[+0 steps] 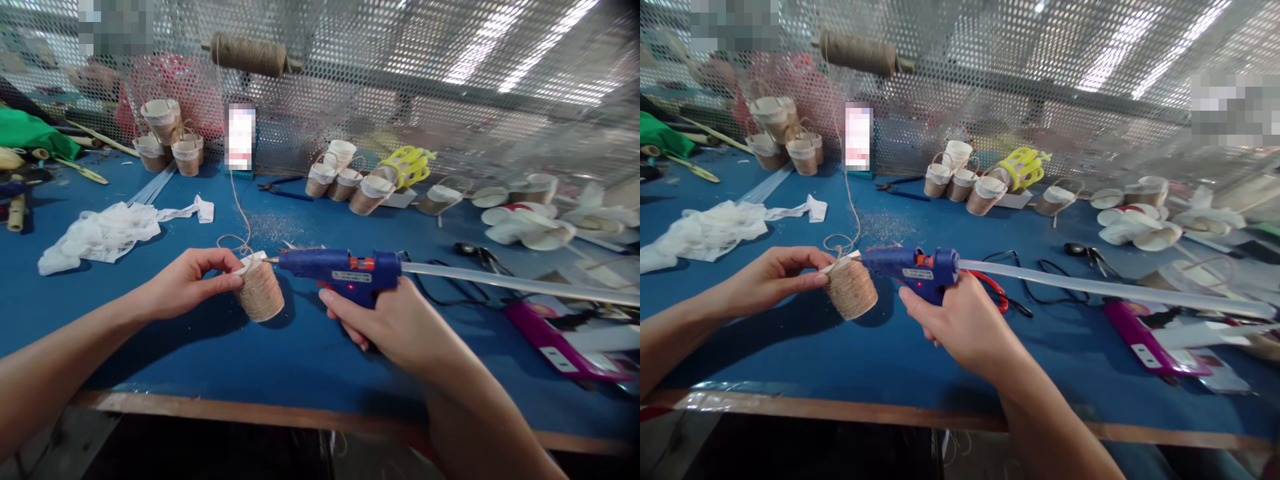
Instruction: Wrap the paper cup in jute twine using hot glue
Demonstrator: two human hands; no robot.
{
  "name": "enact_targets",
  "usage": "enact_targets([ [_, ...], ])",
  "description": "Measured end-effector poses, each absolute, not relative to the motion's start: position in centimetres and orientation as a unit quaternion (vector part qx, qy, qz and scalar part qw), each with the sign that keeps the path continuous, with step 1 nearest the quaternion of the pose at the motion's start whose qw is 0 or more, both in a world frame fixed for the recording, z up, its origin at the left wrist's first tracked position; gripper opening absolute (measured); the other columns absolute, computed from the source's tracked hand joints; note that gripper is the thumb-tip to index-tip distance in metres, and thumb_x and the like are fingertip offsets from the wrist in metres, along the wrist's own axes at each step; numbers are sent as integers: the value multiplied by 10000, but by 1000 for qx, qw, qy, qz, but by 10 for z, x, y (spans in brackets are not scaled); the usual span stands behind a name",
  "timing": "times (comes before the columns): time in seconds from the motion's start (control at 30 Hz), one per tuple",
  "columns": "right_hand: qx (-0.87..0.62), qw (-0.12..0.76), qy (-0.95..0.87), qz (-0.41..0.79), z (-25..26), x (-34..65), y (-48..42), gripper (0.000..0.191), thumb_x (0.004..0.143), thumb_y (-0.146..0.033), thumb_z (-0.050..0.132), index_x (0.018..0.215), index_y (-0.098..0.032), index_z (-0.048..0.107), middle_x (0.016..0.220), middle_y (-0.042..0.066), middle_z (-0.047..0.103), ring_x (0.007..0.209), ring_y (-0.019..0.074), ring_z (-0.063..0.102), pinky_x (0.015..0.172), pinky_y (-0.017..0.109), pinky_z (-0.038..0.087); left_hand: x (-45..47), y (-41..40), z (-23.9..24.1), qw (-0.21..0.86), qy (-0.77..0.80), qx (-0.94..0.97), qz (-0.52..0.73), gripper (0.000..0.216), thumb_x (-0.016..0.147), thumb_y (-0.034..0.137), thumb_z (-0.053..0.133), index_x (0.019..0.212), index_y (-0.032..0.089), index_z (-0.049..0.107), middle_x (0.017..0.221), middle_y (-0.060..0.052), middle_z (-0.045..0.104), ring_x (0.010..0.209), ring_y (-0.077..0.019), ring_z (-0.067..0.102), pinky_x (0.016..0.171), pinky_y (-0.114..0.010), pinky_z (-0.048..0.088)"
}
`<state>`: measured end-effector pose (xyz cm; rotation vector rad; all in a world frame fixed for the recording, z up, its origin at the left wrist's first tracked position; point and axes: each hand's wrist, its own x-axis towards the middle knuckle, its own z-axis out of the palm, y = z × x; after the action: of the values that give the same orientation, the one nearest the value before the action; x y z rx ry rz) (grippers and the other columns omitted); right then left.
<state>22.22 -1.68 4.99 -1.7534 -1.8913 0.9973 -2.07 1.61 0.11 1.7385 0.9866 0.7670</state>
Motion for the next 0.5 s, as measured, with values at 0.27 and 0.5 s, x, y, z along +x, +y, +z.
enact_targets([
  [0.27, -634, 196, -662, 347, 51, 222, -13, 299, 755, -345, 535, 505, -221, 428, 349, -51, 454, 319, 89, 446, 378, 225, 389, -22, 15, 1, 480, 399, 714, 319, 155, 791, 274, 547, 780, 127, 596, 852, -57, 633, 797, -148, 554, 760, -290, 426],
  [0.5, -616, 197, -668, 369, 52, 222, -17, 257, 750, -361, 540, 556, -216, 453, 349, -64, 448, 322, 84, 439, 384, 219, 391, -20, 17, 1, 474, 406, 717, 311, 158, 787, 278, 551, 784, 128, 602, 850, -56, 633, 800, -154, 554, 771, -298, 420],
])
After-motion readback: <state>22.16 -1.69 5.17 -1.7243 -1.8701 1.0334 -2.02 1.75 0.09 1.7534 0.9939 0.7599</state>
